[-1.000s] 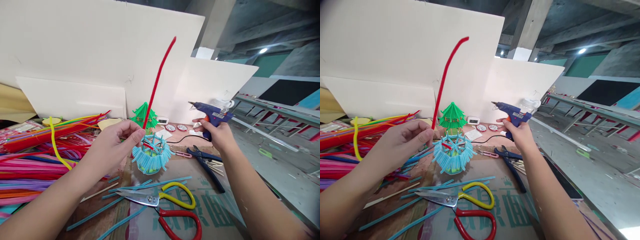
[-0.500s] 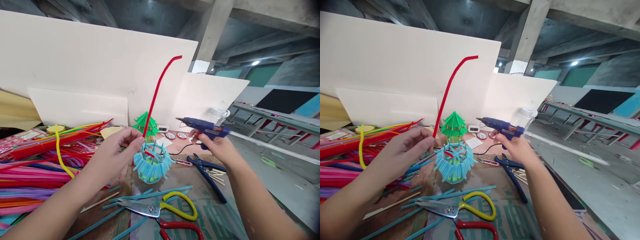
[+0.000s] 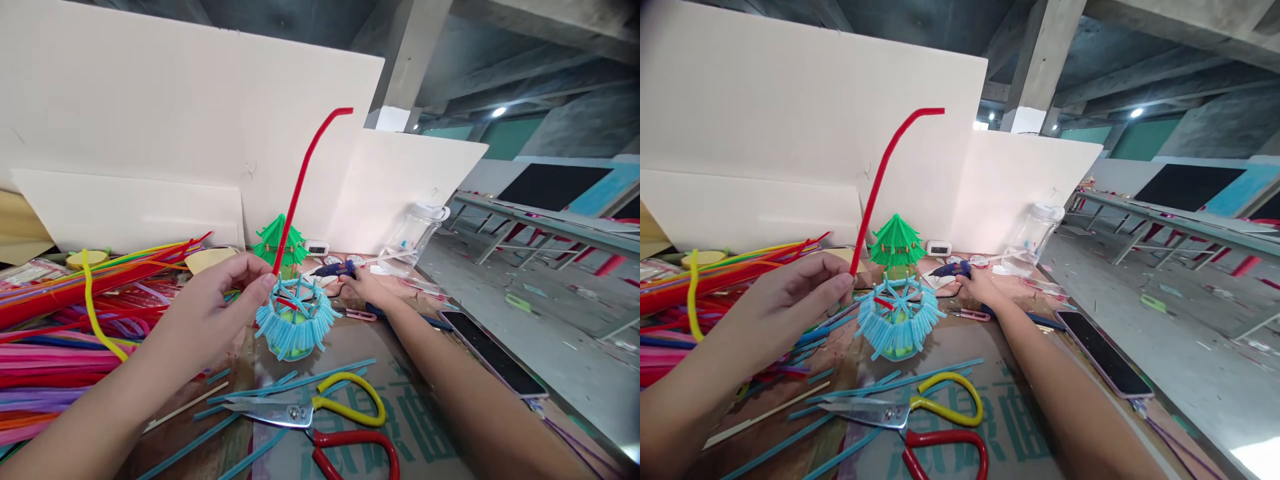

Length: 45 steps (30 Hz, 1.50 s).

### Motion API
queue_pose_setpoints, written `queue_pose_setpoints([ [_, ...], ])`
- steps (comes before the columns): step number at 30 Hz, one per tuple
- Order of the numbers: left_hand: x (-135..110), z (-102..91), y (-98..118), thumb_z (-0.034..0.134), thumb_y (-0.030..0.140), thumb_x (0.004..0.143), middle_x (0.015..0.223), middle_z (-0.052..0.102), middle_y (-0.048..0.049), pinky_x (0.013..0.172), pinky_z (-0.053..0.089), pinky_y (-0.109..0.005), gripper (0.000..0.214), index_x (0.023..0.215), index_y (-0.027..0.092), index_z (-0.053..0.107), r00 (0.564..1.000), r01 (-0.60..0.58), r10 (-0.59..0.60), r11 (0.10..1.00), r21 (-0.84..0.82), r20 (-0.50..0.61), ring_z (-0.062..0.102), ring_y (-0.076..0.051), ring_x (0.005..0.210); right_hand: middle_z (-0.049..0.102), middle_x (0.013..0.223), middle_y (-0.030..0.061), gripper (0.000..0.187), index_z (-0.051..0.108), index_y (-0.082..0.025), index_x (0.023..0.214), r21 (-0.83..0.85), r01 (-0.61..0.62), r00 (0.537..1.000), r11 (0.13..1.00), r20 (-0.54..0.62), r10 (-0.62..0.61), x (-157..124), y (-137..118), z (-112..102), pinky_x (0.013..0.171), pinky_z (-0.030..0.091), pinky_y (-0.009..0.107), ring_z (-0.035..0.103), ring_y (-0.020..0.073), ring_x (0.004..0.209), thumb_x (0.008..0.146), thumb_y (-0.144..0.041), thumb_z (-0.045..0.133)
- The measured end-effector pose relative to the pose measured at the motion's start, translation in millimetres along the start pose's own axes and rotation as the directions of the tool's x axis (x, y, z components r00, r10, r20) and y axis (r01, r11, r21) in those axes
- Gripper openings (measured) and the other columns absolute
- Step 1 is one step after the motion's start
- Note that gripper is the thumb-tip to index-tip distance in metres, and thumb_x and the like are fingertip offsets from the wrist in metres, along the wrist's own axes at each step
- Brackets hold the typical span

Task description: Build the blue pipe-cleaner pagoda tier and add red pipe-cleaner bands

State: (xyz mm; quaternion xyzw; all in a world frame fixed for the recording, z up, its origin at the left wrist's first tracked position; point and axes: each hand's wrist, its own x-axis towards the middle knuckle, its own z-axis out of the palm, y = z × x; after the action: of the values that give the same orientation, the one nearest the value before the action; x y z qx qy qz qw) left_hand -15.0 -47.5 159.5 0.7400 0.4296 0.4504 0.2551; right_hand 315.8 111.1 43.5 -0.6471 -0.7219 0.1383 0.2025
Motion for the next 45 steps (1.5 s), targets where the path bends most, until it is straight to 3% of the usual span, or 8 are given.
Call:
queue_pose_setpoints([
  [6, -2.2, -0.9, -3.6, 0.054, 0.046, 0.096, 0.077, 0.061, 0.0014, 0.061, 0.045, -0.026, 0.027, 0.09, 0.021, 0.063, 1.0, 0.02, -0.02, 1.0, -0.006, 0.016, 0.057, -0.014, 0.069, 0.064, 0.129, 0.0097, 0.036, 0.062, -0.017, 0.128, -0.138, -0.04, 0.994, 0.99, 0.1, 0.054, 0.2, -4.6, -2.8, 0.091, 0.058, 0.045, 0.067, 0.0242, 0.109, 0.099, -0.037, 0.064],
  [13, -4.6, -0.7, -0.3, 0.055, 0.049, 0.095, 0.093, 0.07, -0.002, 0.068, 0.05, -0.029, 0.029, 0.096, 0.022, 0.066, 0.999, 0.04, -0.04, 0.999, -0.007, 0.026, 0.065, -0.018, 0.081, 0.071, 0.117, 0.014, 0.028, 0.069, -0.014, 0.114, -0.363, -0.056, 0.989, 0.93, 0.106, 0.101, -38.2, -29.2, -57.6, 0.092, 0.054, 0.043, 0.068, 0.0272, 0.106, 0.098, -0.036, 0.063],
  [20, -2.4, -4.7, -0.9, 0.056, 0.049, 0.095, 0.078, 0.064, 0.0022, 0.061, 0.046, -0.025, 0.03, 0.088, 0.022, 0.065, 0.998, 0.017, -0.016, 1.0, -0.019, 0.053, 0.059, -0.014, 0.07, 0.077, 0.09, 0.0016, 0.017, 0.072, -0.025, 0.096, -0.169, 0.292, 0.944, 0.941, 0.211, -0.254, -142.7, -74.4, -87.8, 0.07, 0.052, 0.027, 0.072, 0.018, 0.082, 0.098, -0.037, 0.06],
  [22, -2.3, -4.2, -1.6, 0.057, 0.048, 0.094, 0.08, 0.066, 0.002, 0.063, 0.046, -0.026, 0.029, 0.088, 0.022, 0.067, 0.996, 0.018, -0.019, 1.0, 0.01, 0.085, 0.061, -0.015, 0.073, 0.076, 0.086, 0.0008, 0.017, 0.07, -0.024, 0.094, -0.125, 0.422, 0.906, 0.898, 0.079, -0.415, -166.8, -87.8, -84.3, 0.066, 0.053, 0.027, 0.07, 0.0162, 0.075, 0.1, -0.034, 0.058],
  [25, -4.2, 0.2, 0.5, 0.058, 0.044, 0.092, 0.081, 0.069, 0.0015, 0.068, 0.046, -0.028, 0.026, 0.084, 0.022, 0.069, 0.989, -0.005, -0.014, 0.992, 0.126, 0.147, 0.063, -0.017, 0.076, 0.077, 0.102, 0.008, 0.012, 0.068, -0.019, 0.107, -0.3, 0.696, 0.606, 0.652, -0.241, -0.758, -185.6, -111.5, -80.2, 0.086, 0.058, 0.036, 0.071, 0.0208, 0.097, 0.099, -0.019, 0.059],
  [27, -6.2, 4.7, 2.5, 0.057, 0.04, 0.092, 0.08, 0.07, 0.0009, 0.072, 0.047, -0.03, 0.024, 0.08, 0.022, 0.068, 0.983, -0.067, 0.033, 0.98, 0.187, 0.182, 0.064, -0.018, 0.078, 0.075, 0.119, 0.0123, 0.023, 0.066, -0.016, 0.119, -0.449, 0.775, 0.371, 0.446, -0.249, -0.895, -187.6, -128.7, -79.4, 0.106, 0.052, 0.046, 0.065, 0.0253, 0.12, 0.098, -0.014, 0.057],
  [29, -7.7, 9.1, 2.9, 0.056, 0.037, 0.093, 0.08, 0.069, -0.0001, 0.079, 0.048, -0.032, 0.022, 0.081, 0.022, 0.067, 0.972, -0.168, 0.122, 0.96, 0.225, 0.202, 0.065, -0.02, 0.083, 0.071, 0.132, 0.0112, 0.028, 0.065, -0.018, 0.126, -0.517, 0.781, 0.297, 0.351, -0.188, -0.936, -182.0, -143.6, -78.0, 0.118, 0.042, 0.053, 0.055, 0.0269, 0.134, 0.1, -0.014, 0.054],
  [45, 5.9, 15.0, -29.9, 0.05, 0.033, 0.102, 0.122, 0.065, -0.0088, 0.105, 0.044, -0.048, 0.026, 0.109, 0.023, 0.073, 0.933, -0.359, 0.304, 0.833, 0.421, 0.196, 0.059, -0.026, 0.12, 0.066, 0.1, 0.0087, 0.016, 0.069, -0.02, 0.105, -0.101, 0.79, 0.524, 0.604, -0.4, -0.752, -115.8, -122.4, -39.7, 0.077, 0.055, 0.034, 0.065, 0.0198, 0.094, 0.098, -0.013, 0.057],
])
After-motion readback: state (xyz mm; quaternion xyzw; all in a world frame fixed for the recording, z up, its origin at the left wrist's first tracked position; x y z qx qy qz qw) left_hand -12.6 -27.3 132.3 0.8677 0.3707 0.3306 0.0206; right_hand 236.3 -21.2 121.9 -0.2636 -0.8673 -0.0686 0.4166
